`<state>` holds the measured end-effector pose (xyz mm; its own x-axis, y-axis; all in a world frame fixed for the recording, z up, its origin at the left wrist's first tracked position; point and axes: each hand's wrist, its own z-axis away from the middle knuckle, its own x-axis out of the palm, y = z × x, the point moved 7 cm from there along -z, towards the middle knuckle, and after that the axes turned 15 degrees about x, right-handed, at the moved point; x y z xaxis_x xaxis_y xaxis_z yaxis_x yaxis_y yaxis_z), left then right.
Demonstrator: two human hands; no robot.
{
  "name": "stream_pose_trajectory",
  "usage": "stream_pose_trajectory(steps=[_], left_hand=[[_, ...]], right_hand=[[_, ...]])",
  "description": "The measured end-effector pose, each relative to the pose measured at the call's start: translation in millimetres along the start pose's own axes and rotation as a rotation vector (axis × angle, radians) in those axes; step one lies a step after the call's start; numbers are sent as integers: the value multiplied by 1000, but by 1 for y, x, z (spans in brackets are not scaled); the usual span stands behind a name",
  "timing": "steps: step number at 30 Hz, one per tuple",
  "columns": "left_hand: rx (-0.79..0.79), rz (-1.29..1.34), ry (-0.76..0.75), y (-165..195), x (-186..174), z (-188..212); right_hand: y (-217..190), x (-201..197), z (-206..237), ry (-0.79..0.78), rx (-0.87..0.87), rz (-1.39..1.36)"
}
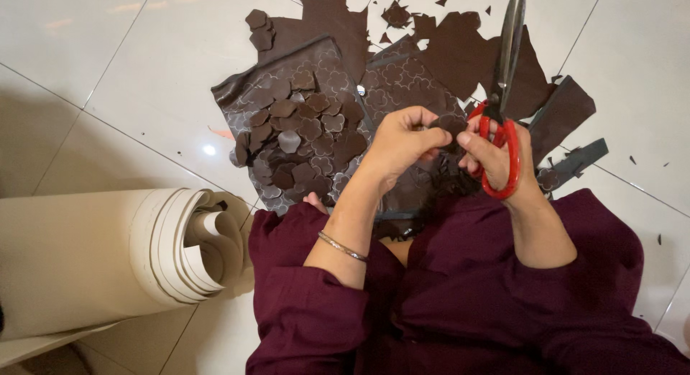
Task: The person sits on the floor and uses red-handled scissors to cut small flower-shaped pieces from a dark brown patterned sheet. The cut pieces are placed in a pile on the floor while the person continues cutting additional shapes.
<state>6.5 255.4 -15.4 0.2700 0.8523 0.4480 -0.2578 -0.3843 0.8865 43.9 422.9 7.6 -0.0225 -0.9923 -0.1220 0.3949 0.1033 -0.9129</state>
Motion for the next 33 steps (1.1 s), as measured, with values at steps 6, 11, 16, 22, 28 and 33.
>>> stream_pose_trajectory(steps=[6,11,16,22,28,33], left_hand=[[59,-116,-43,-2,1,0],[138,68,180,12,-18,-7],[165,328,311,27,-24,-2],[188,371,371,28,-27,-1],[235,396,340,20,-24,-4],[210,395,298,20,-21,-2]], right_hand=[[-4,-2,3,45,-59,57],[-1,4,-3,-94,-54,57],[8,23,0,-185,-4,240],[6,48,9,-267,-65,283],[8,57,11,-334,-85,265],[11,55,10,-314,-95,247]])
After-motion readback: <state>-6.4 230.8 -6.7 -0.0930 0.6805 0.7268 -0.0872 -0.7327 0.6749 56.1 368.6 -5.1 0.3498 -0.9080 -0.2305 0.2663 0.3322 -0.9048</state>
